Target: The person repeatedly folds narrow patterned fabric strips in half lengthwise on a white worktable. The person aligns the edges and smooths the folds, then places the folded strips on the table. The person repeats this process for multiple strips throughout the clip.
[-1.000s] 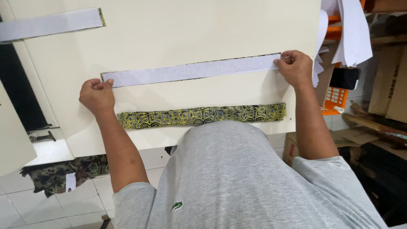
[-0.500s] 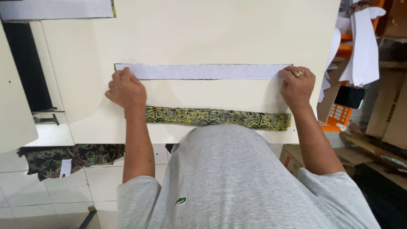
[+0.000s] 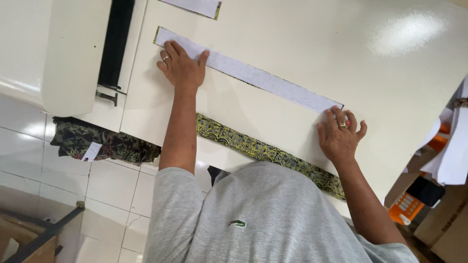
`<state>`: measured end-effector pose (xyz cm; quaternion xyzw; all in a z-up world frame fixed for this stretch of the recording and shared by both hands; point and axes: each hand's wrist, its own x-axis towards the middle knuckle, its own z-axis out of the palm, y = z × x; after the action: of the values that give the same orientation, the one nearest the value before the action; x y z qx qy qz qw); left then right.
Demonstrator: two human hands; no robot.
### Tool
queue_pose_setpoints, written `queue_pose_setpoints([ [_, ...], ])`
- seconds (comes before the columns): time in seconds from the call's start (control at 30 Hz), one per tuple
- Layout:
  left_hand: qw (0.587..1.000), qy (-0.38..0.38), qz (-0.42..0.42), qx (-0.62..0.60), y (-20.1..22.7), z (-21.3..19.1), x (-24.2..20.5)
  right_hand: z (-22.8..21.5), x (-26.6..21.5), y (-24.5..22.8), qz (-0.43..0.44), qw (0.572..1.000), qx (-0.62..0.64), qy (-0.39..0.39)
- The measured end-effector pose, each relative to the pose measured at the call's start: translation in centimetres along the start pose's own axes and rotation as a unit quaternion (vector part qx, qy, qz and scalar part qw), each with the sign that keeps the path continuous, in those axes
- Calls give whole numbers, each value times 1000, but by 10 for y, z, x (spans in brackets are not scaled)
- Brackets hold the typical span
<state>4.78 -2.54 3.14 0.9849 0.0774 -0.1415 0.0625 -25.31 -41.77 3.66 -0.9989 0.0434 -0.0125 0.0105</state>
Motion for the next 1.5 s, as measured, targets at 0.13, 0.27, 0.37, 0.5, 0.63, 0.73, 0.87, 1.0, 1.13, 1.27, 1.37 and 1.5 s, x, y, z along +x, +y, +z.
queue_pose_setpoints([
  [0.13, 1000, 24, -8, 2, -19, -4, 51, 5, 44, -24, -37, 999, 4, 5],
  [0.27, 999, 25, -22, 27, -36, -6, 85, 4, 85, -45, -62, 998, 6, 1],
  [0.37, 999, 10, -42, 29, -45, -12, 107, 5, 108, -57, -65, 997, 23, -17],
  [0.5, 998, 12, -62, 28, -52, -18, 122, 7, 125, -68, -64, 996, 51, -28],
  [0.63, 997, 7, -67, 25, -57, -24, 128, 9, 134, -76, -70, 995, 57, -38],
  [0.73, 997, 12, -73, 17, -59, -27, 132, 9, 133, -78, -75, 994, 63, -41],
  [0.87, 997, 29, -70, -12, -55, -26, 124, -1, 110, -72, -75, 993, 91, -12],
  [1.0, 998, 41, -22, -32, -40, -13, 94, -15, 83, -65, -41, 992, 118, -2],
  [1.13, 994, 84, 50, -48, -12, -5, 72, -11, 90, -62, -64, 993, 94, 9],
  [1.27, 979, 109, 145, -88, 14, 5, 17, -17, 96, -54, -43, 991, 120, 25],
  [1.37, 971, 91, 193, -108, 20, 9, -39, -34, 73, -43, -13, 989, 147, 13],
  [1.5, 954, 3, 243, -173, 21, 10, -112, -59, 22, -34, 69, 965, 180, -178],
])
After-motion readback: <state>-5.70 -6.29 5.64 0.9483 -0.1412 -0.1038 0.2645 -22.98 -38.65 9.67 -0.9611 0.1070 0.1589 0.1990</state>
